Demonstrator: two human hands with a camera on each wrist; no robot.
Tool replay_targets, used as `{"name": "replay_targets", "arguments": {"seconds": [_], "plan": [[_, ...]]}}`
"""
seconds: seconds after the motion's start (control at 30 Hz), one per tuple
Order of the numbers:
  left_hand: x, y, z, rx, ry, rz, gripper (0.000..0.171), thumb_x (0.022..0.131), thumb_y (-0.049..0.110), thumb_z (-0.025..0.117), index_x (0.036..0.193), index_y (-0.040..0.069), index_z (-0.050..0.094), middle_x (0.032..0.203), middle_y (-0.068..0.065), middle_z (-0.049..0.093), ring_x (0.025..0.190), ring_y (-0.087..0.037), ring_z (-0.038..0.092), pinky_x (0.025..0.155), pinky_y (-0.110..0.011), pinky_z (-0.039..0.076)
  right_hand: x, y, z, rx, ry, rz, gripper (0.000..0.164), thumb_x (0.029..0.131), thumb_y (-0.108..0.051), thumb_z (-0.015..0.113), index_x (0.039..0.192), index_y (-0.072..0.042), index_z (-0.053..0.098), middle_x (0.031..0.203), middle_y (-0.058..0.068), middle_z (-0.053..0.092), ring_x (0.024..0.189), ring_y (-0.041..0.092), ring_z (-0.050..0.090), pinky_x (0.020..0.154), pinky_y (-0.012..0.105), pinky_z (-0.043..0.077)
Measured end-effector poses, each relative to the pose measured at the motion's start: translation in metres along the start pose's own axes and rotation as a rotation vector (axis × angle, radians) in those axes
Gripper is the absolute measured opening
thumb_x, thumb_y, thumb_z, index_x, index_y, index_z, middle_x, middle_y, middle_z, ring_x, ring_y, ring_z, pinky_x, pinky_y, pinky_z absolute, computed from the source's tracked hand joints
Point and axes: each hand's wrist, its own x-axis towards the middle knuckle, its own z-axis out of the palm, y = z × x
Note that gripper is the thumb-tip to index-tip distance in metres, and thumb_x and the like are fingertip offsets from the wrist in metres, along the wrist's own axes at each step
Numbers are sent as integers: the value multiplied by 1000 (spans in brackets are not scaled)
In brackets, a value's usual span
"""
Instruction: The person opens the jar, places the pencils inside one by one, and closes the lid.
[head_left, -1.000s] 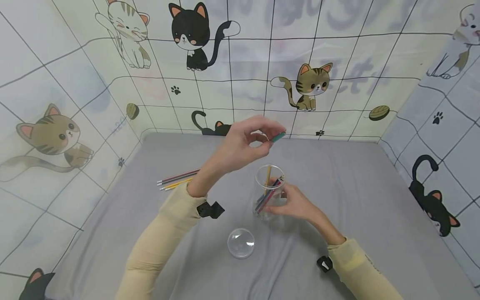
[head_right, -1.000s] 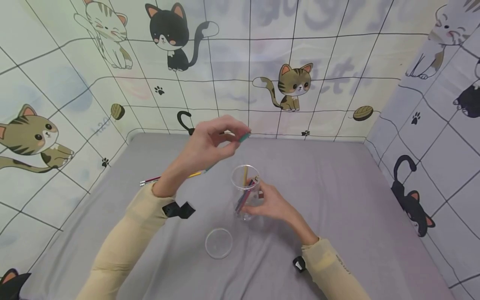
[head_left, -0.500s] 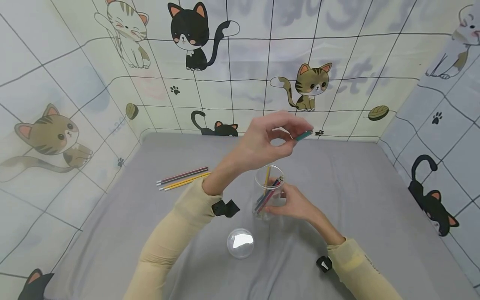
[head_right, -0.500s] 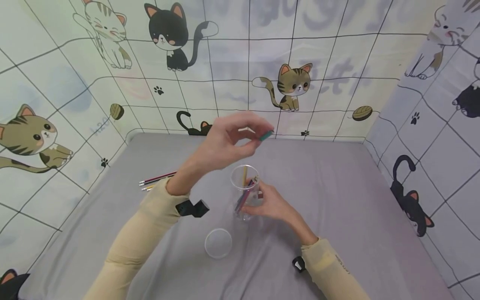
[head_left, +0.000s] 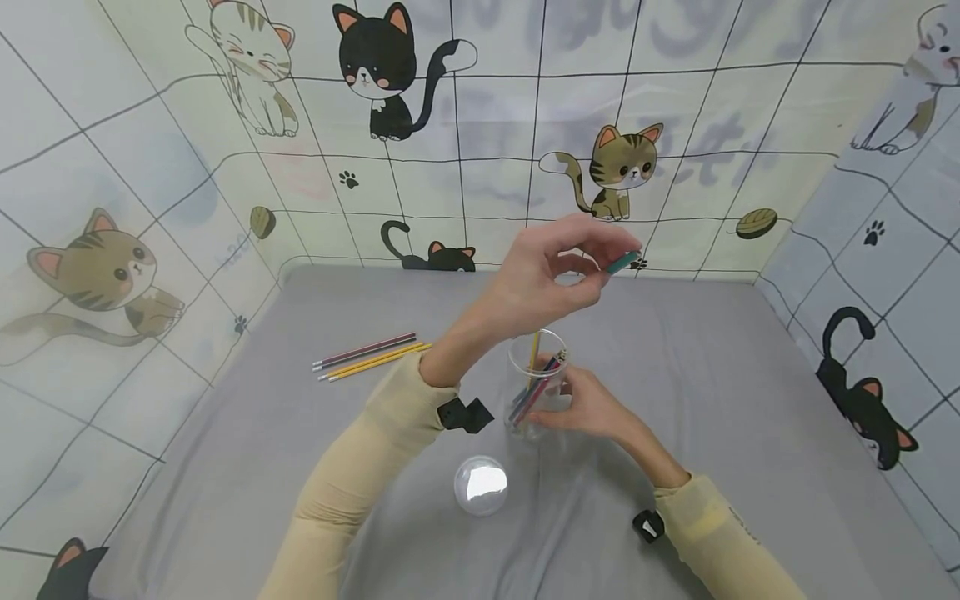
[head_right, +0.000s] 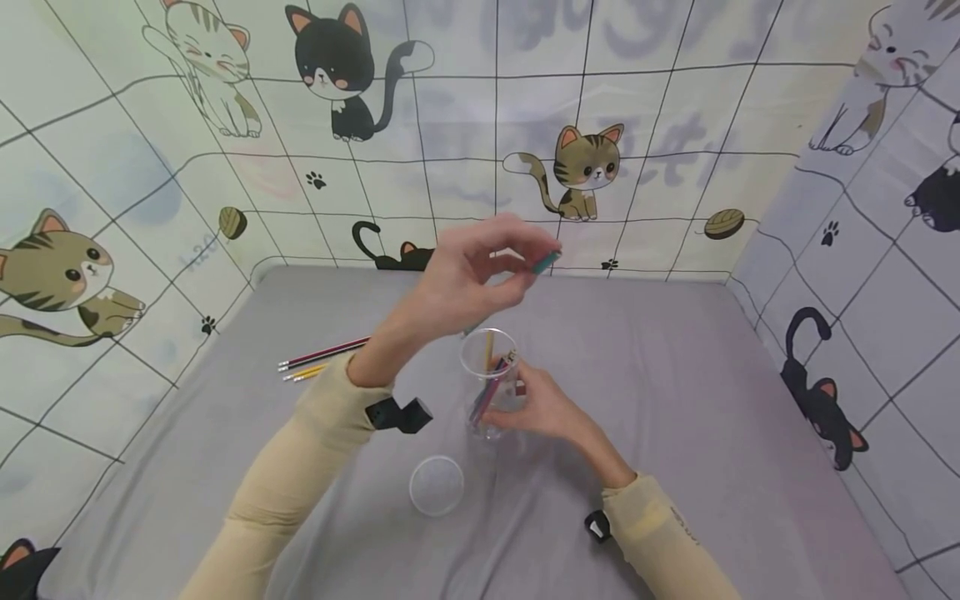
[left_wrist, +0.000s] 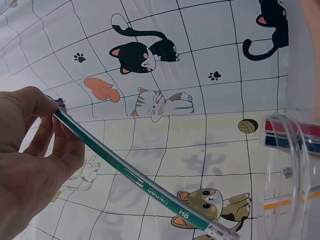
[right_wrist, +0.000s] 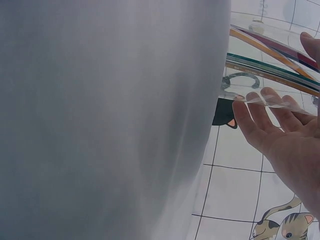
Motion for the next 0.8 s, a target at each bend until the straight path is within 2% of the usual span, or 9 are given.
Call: {"name": "replay_targets", "arguments": {"seconds": [0.37, 0.63, 0.8], "plan": [[-5, -14, 5, 9, 8, -21, 29, 87, -17, 57, 114, -11, 64, 107, -17, 65, 93, -17, 61, 82, -38, 56, 1, 3, 0, -9, 7, -18, 63, 75, 1, 85, 130, 3, 54, 116, 19, 65, 104, 23, 60, 84, 45, 54], [-19, -29, 6, 39, 14, -48, 31, 86, -16, 58, 115, -9, 65, 107, -15, 65, 94, -14, 61, 81, -36, 56, 1, 2, -1, -14, 19, -24, 64, 75, 1, 85, 131, 5, 54, 115, 16, 66, 103, 23, 61, 84, 44, 54], [-31, -39, 7, 58, 7, -84, 31, 87, -16, 59, 116, -8, 65, 108, -15, 66, 95, -17, 61, 82, -35, 56, 0, 2, -1, -15, 18, -11, 62, 75, 0, 85, 130, 4, 55, 114, 14, 66, 103, 22, 61, 84, 45, 54]]}}
